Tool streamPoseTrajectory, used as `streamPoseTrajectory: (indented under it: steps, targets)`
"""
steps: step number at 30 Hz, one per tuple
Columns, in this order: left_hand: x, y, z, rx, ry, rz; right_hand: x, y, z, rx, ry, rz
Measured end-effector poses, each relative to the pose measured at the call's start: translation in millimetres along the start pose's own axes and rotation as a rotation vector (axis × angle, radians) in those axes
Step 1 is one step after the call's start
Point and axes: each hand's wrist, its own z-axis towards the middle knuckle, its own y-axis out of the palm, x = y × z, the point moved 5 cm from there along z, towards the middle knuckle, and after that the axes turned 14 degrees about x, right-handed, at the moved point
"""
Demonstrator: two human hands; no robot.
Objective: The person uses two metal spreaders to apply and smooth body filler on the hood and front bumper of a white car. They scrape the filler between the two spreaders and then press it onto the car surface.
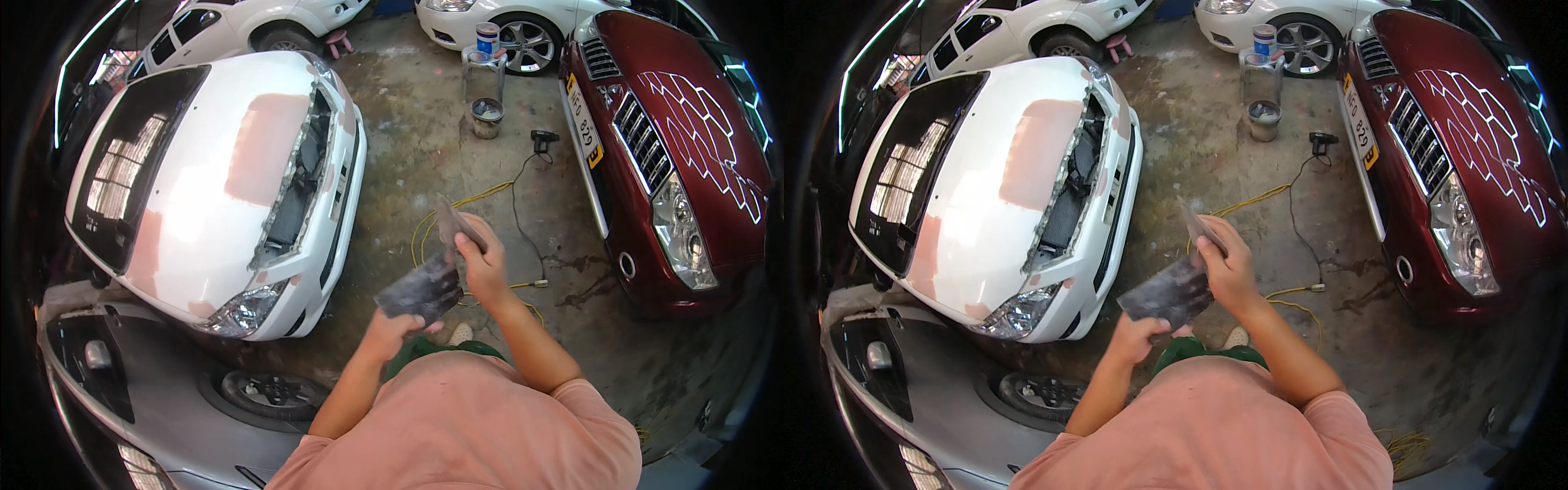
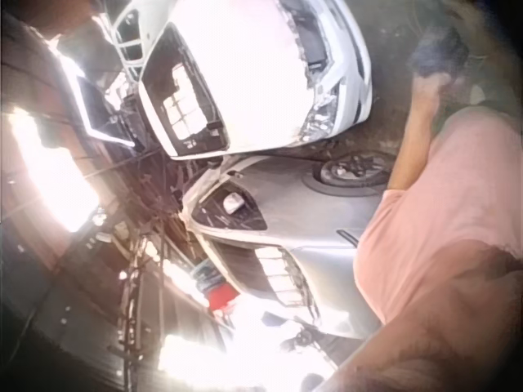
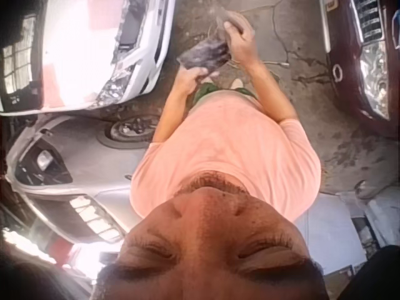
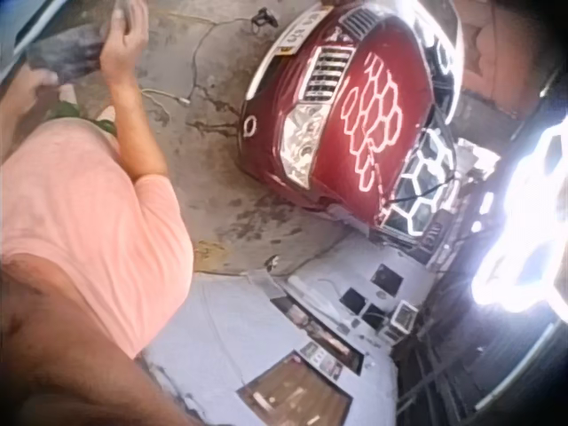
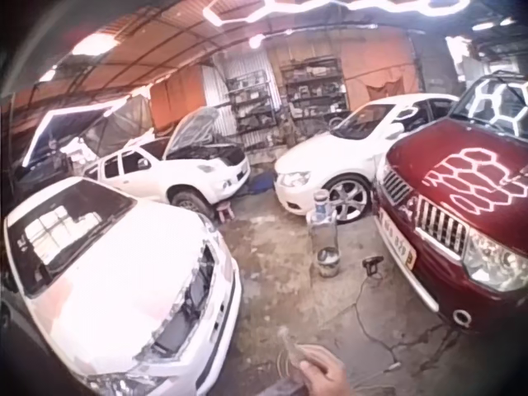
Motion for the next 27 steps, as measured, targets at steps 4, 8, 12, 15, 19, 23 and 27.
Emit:
streamPoseTrajectory:
  steps: [4,8,12,15,19,23,27]
  targets:
    - [11.4,-27.7,4.2,0.074,-0.181,-0.368,-7.2,-21.2,-30.6,-0.022,-0.274,0.015]
    - [15.2,-53.9,11.5,0.181,-0.225,-0.356,-19.7,-29.7,-71.2,-0.153,-0.437,0.007]
    - [18.1,-52.5,14.2,0.049,-0.261,-0.226,-27.2,-24.5,-69.6,-0.224,-0.488,0.023]
    - [22.1,-34.9,4.2,-0.045,-0.271,-0.064,-23.6,-29.8,-33.3,-0.152,-0.436,-0.006]
    - [34.9,-29.2,5.7,-0.087,0.124,0.822,-31.2,-31.6,-12.1,-0.284,-0.231,-0.207]
    - [62.2,-3.3,-7.6,0.076,0.89,1.472,-64.4,-15.3,-39.1,-0.586,-0.449,-0.511]
    - [67.1,6.9,-11.3,0.069,0.932,1.544,-72.2,-2.2,-50.6,-0.683,-0.471,-0.496]
